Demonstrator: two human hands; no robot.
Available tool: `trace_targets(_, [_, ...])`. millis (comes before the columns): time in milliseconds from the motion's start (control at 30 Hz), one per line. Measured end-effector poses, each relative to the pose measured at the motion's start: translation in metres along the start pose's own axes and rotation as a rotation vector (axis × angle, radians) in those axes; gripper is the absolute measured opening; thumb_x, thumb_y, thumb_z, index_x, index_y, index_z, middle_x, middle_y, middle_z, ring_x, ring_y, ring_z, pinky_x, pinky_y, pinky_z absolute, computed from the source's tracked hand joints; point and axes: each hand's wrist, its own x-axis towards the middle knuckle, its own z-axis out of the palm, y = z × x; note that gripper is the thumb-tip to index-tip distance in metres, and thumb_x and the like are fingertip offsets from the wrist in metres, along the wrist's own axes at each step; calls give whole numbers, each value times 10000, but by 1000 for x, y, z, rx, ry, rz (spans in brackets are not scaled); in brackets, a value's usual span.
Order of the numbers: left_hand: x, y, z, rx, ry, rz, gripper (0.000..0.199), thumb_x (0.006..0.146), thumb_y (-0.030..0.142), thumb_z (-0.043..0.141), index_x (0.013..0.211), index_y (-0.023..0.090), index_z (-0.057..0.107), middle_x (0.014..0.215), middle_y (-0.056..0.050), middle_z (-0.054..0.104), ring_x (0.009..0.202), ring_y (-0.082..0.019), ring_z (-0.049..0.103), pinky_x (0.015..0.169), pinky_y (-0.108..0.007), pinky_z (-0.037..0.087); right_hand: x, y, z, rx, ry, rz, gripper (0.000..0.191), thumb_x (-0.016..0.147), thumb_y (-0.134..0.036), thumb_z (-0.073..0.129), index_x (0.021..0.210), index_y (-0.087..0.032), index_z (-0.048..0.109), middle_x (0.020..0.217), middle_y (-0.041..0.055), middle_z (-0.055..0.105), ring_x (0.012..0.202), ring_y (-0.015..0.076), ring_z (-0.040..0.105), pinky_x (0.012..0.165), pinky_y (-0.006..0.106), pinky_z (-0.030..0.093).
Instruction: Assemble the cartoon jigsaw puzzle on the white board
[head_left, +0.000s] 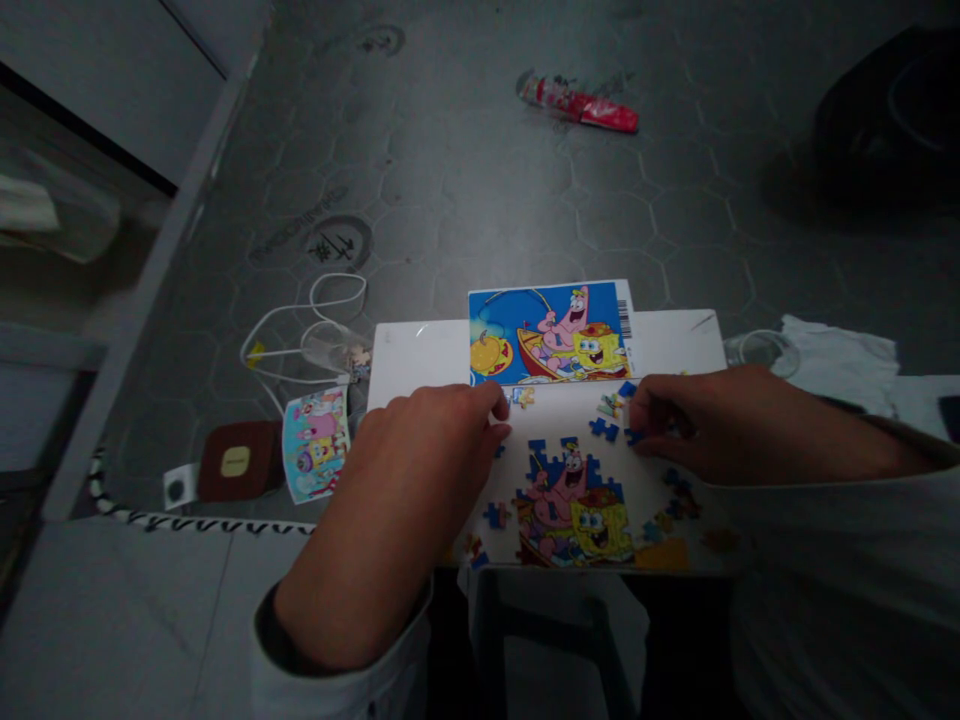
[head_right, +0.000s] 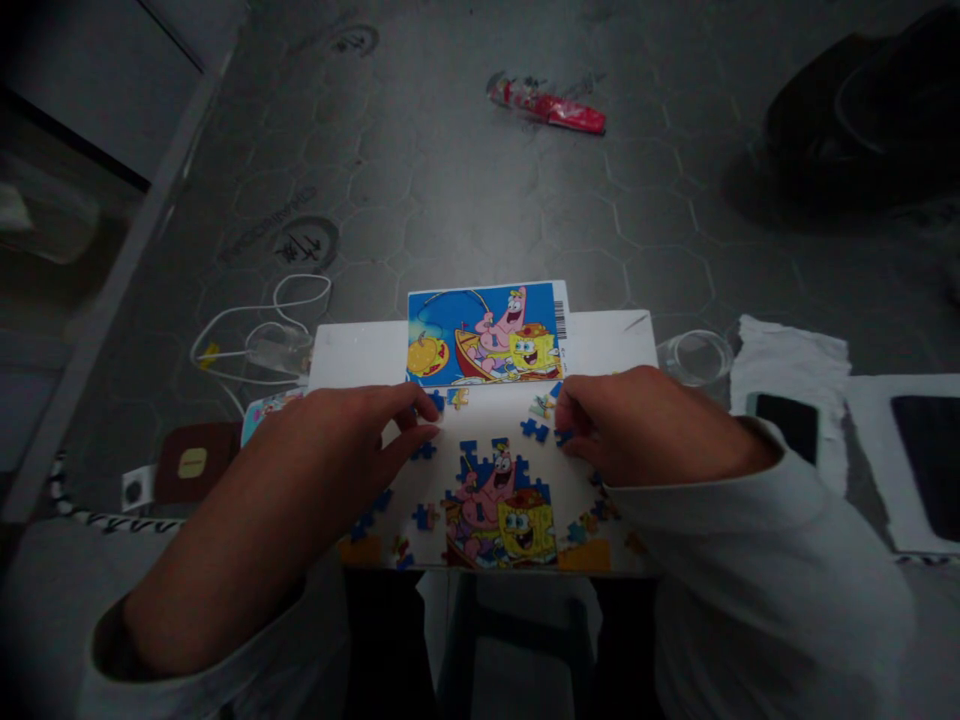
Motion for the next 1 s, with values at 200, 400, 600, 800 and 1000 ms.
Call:
trace_targets(200, [-1,0,-3,12,-33,-8,273,1082,335,583,1198,347,830,1076,-87,884,920,-368,821,710,-406,469,2,3,1,-29,30,-32,208,854,-268,757,1039,-328,829,883,6,841,681,207,716,647,354,507])
trace_targets(400, [-1,-1,-1,5,-18,-8,266,1075,338,597,1206,345,828,1059,-77,884,905,-350,817,700,-388,442,5,6,2,-13,42,-63,197,825,-308,764,998,-338,853,834,-4,839,606,176,693,571,307,482])
trace_targets(600, [-5,-3,-3,13,20,-50,255,1090,368,587,1152,319,830,1021,-87,871,862,-365,796,674,-404,413,6,10,2,11,10,-57,180,845,-356,783,1012,-350,848,852,6,845,607,191,702,569,324,499])
trace_targets(800, [-8,-14,-5,-28,104,-123,209,1071,355,635,1149,349,828,1046,-53,880,900,-369,789,675,-407,374,4,10,0,10,46,-58,185,920,-445,731,1029,-346,842,856,29,840,642,220,710,580,349,482])
trace_targets(1000, [-6,-16,-7,-44,96,-156,201,1059,341,659,1126,343,848,1051,-61,881,935,-386,796,704,-423,424,1,4,3,2,61,28,309,1003,-548,602,1065,-322,803,906,57,845,714,252,730,637,379,469])
